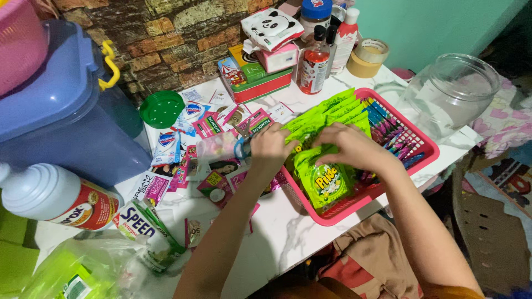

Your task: The person sorts small packaged items on a cluttered table, picking up green and blue sachets and placing them into a pink basket. The person repeatedly picks up items from the table surface and arranges them in the basket.

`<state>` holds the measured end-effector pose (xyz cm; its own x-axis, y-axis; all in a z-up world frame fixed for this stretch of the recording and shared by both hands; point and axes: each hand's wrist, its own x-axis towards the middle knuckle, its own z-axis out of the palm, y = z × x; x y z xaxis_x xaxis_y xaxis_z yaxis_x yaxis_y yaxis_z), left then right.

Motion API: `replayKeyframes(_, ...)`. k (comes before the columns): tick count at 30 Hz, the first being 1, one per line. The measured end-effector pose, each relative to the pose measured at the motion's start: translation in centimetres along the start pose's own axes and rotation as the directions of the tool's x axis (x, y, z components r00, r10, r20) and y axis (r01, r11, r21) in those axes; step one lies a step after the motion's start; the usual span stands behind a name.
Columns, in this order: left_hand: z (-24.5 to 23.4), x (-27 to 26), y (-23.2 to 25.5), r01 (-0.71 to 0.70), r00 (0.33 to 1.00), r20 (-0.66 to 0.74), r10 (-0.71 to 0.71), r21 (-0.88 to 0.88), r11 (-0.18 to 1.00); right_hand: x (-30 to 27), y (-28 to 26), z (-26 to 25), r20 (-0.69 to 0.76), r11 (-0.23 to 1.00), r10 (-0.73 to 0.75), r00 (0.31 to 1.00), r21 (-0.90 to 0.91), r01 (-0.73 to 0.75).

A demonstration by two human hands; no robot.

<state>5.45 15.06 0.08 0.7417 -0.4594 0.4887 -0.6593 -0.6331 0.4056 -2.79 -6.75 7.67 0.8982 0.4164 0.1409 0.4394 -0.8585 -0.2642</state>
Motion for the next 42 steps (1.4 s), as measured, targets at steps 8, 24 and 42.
replayKeyframes(8, -1.9, -1.4, 3.3, -0.179, 0.901, -0.409, 0.145, -0.046, 0.983, -2.3, -0.5, 1.3, -0.243, 1.000, -0.007, 0.970, 0.020, 0.012)
replayKeyframes(24, 0.4, -1.9, 0.8, 0.210, 0.975, 0.180, -0.131, -0.556, 0.804, -3.1, -2.1, 4.0, -0.540, 0.998, 0.052, 0.840, 0.048, -0.031)
replayKeyframes(42, -0.4, -0.2, 1.4, -0.174, 0.954, -0.249, 0.166, -0.010, 0.985, -3.3, -2.2, 3.7, -0.407, 0.988, 0.023, 0.913, -0.131, -0.084)
